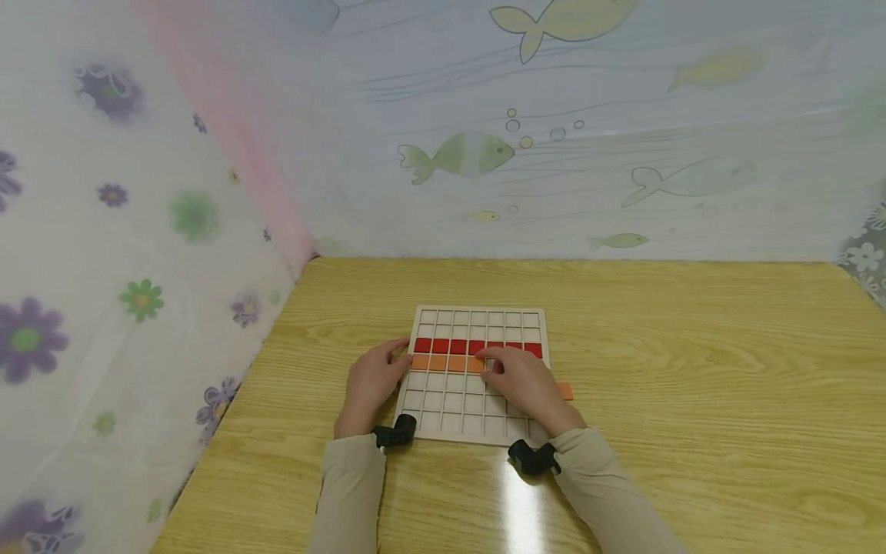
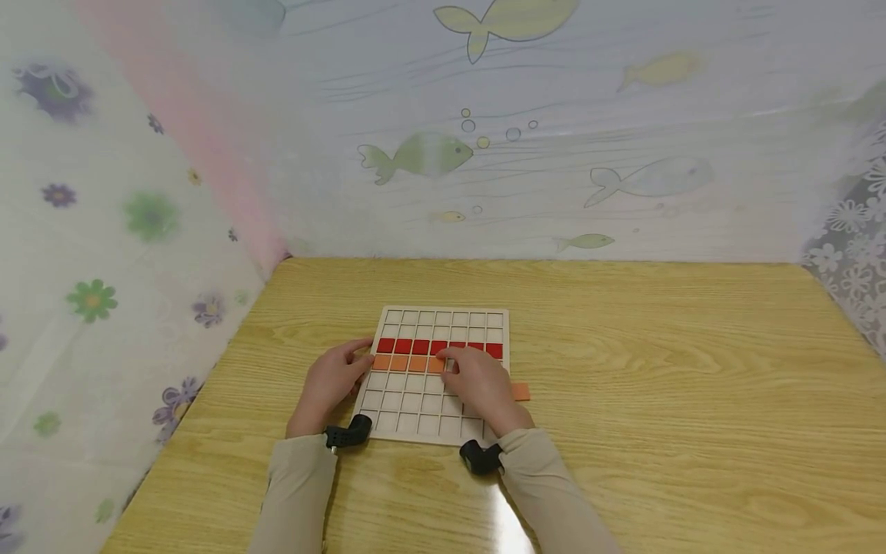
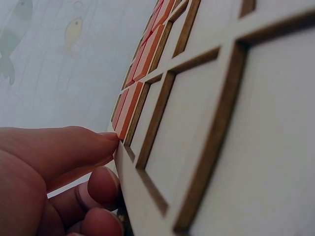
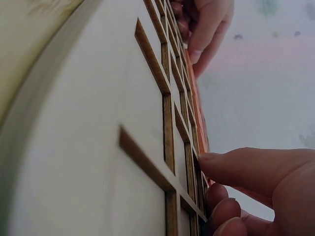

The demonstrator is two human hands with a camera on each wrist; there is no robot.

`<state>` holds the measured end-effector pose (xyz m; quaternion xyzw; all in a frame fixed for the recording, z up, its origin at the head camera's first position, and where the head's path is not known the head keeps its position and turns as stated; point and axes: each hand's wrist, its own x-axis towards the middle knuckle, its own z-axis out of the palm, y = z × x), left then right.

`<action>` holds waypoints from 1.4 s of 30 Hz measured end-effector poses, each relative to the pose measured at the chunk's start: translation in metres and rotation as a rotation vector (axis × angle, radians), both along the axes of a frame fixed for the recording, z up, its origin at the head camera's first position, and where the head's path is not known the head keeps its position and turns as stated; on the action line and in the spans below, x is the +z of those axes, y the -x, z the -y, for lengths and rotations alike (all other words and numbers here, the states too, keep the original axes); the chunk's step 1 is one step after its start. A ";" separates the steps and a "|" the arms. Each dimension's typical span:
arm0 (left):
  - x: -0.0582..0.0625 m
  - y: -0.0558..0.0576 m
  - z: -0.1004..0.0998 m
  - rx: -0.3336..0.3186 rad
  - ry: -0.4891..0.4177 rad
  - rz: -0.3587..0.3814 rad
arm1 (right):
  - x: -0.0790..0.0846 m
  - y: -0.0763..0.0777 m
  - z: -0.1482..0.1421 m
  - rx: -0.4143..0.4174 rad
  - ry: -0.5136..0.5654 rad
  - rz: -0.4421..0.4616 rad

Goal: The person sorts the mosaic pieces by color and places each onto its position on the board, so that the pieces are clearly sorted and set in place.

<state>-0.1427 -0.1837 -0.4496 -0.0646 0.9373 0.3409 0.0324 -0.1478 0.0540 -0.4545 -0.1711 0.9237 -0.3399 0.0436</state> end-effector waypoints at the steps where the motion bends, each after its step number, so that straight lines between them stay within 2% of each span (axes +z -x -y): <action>1: 0.000 0.000 0.000 0.001 0.000 0.000 | 0.000 0.000 0.000 0.002 0.002 0.003; 17: 0.000 0.000 0.001 0.000 -0.006 0.010 | 0.001 0.000 -0.001 0.017 0.040 0.016; 26: -0.001 0.000 0.001 -0.002 -0.005 0.013 | 0.003 0.004 -0.009 0.031 0.085 0.126; 34: 0.000 0.000 0.000 -0.003 -0.006 0.005 | 0.004 0.009 -0.019 0.105 0.218 0.278; 38: 0.000 0.000 0.000 -0.007 0.004 0.006 | 0.006 0.010 -0.025 0.143 0.248 0.290; 42: 0.000 0.001 0.000 -0.009 0.008 0.005 | 0.009 0.011 -0.030 0.143 0.258 0.313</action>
